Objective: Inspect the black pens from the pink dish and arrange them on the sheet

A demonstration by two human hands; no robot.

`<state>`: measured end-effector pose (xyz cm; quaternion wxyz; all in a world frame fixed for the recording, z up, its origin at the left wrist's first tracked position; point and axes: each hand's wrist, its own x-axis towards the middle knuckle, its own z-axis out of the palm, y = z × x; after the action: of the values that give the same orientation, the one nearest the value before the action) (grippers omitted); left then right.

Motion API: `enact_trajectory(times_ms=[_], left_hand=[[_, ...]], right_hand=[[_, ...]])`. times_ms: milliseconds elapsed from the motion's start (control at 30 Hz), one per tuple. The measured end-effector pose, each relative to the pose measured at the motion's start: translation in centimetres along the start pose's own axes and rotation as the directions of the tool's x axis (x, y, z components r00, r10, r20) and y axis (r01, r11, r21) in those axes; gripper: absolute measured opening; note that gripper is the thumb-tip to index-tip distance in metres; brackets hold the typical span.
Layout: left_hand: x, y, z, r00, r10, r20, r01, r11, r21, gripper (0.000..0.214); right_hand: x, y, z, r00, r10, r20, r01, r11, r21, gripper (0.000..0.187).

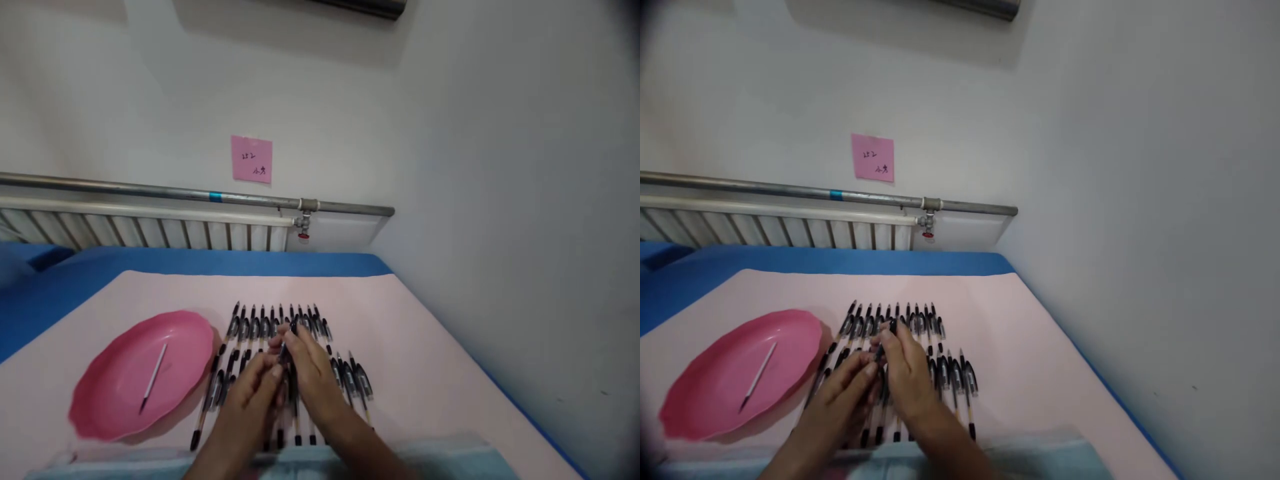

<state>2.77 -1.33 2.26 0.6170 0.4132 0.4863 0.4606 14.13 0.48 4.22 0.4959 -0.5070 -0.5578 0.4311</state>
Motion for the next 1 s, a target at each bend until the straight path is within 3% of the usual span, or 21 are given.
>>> enact_trajectory(times_ms=[133,400,500,633,767,867,1000], left_hand=[[-1.1,-1.2,2.3,0.980,0.110,-0.163,-0.117,0.993,-0.029,0.024],[-0.3,-3.2,4.5,0.973,0.064,-0.222,-0.079,0.995,-0.059,0.024],[-0.3,-3.6,5.3,0.977,-0.010,-0.213,-0.006,0.997,-0.071,0.031],[-0.5,-3.4,6.0,0.985,-0.144,-0.099,0.137,0.988,-0.076,0.039],[-0.7,-2.3,6.1,0.995,-0.099,-0.035,0.093,0.986,-0.136,0.034],[-0.5,-0.8,6.2,0.991,-0.062,-0.119,0.024,0.955,-0.295,0.022],[0.3,1.0,6.9,0.993,-0.048,-0.107,-0.003,0.903,-0.429,0.013]], right_hand=[[-1.3,-0.8,1.0,0.984,0.099,-0.149,-0.085,0.992,0.095,0.024],[-0.7,1.9,0.4,0.960,0.168,-0.226,-0.127,0.975,0.185,0.020],[-0.3,2.2,0.0,0.957,0.156,-0.246,-0.115,0.978,0.173,0.021],[0.8,1.8,-2.3,0.954,0.147,-0.260,-0.090,0.971,0.221,0.021],[2.4,2.1,-6.4,0.939,0.156,-0.305,-0.077,0.964,0.254,0.025],[2.5,2.3,-8.0,0.976,0.142,-0.164,-0.098,0.963,0.251,0.019],[0.8,1.7,-6.9,0.987,0.055,0.150,-0.084,0.977,0.196,0.010]])
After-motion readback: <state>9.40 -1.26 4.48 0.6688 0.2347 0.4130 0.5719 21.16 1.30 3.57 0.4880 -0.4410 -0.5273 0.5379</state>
